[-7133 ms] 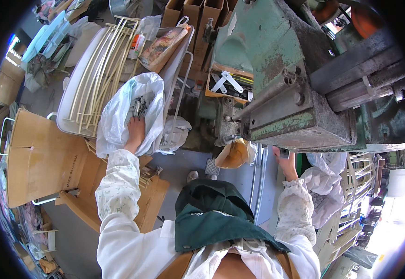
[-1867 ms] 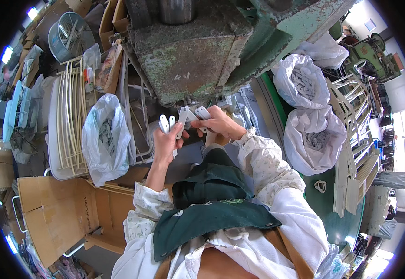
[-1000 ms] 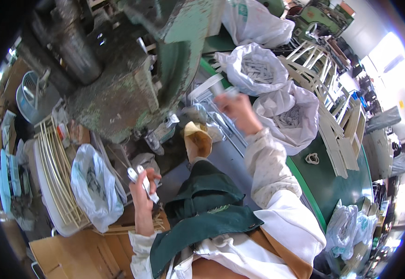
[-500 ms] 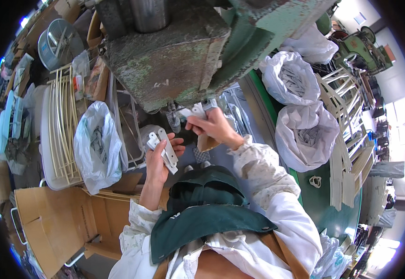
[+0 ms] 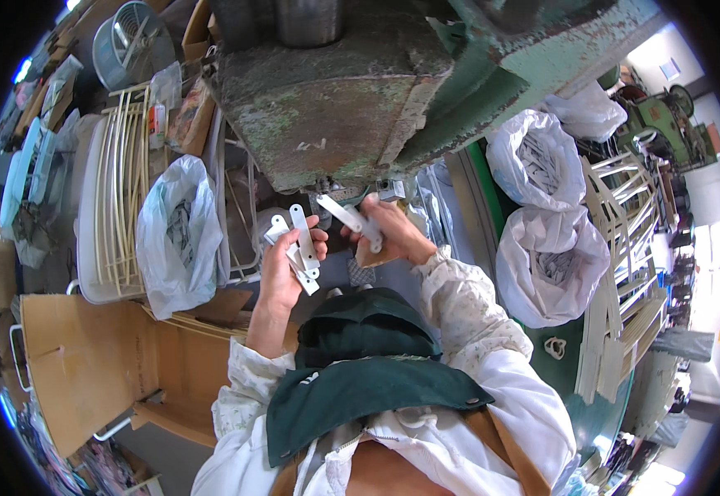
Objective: The person repeatedly picks up small white plastic pieces from a bag and a nearby surface, aligns them, and presses them together by hand. They place the assembled pieces into a white bag and continue the cycle.
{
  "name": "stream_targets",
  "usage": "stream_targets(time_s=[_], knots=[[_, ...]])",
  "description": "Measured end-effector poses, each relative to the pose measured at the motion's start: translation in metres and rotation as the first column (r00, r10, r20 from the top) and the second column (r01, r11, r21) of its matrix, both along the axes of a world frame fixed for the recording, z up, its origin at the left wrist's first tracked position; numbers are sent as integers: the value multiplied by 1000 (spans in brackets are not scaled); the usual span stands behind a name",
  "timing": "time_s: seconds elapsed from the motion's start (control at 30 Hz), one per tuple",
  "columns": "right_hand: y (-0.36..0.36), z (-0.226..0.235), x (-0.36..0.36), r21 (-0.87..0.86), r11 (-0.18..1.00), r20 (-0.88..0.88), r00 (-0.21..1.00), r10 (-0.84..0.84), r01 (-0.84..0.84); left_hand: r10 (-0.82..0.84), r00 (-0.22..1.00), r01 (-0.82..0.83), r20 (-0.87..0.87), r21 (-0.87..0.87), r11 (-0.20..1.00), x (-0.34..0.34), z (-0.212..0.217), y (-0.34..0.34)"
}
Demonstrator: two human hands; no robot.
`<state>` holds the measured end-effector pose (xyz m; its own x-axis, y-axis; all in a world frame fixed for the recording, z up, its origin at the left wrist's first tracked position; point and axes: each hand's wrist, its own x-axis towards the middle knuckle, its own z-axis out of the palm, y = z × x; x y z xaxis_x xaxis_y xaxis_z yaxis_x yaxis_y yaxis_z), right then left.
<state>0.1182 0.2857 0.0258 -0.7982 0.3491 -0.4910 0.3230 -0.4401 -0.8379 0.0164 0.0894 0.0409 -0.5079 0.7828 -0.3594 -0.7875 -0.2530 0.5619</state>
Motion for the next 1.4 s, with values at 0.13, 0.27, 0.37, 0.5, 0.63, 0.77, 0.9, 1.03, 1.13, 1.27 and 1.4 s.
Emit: stream_targets(time_s=[0.13, 0.27, 0.37, 0.5, 0.63, 0.77, 0.9, 1.03, 1.13, 1.27, 1.4], knots=[[95, -163, -40, 868, 487, 46, 991, 127, -103, -41, 992, 41, 117, 0, 999, 14, -2, 11], [114, -169, -72, 874, 374, 87, 857, 507, -311, -10, 989, 21, 150, -71, 997, 22, -17, -6], [92, -128, -63, 820, 485, 55, 886, 461, -304, 42, 988, -32, 148, -70, 997, 21, -23, -24], [86, -150, -96, 970, 169, 124, 957, 264, -172, 1, 993, 10, 117, -93, 996, 24, -22, -13], [79, -179, -120, 981, 27, 184, 961, 208, -194, 84, 996, -82, -3, -202, 976, 23, -8, -6], [82, -179, -119, 977, 25, 205, 959, 196, -214, 94, 993, -105, -68, -195, 975, 19, -12, -3], [85, -177, -117, 976, 25, 207, 961, 184, -215, 32, 995, -44, -93, -132, 990, 13, -10, -2], [84, -175, -116, 976, 33, 206, 963, 175, -215, 64, 958, -102, -280, -125, 987, 10, -7, -4], [83, -175, -112, 975, 36, 210, 963, 169, -219, 60, 931, -81, -359, -43, 996, 11, 1, -7], [87, -172, -111, 975, 42, 210, 966, 151, -218, 9, 959, 13, -284, 76, 997, 8, 1, -11], [87, -171, -112, 974, 57, 210, 967, 143, -220, 30, 925, -67, -379, -86, 994, 9, -3, -12]])
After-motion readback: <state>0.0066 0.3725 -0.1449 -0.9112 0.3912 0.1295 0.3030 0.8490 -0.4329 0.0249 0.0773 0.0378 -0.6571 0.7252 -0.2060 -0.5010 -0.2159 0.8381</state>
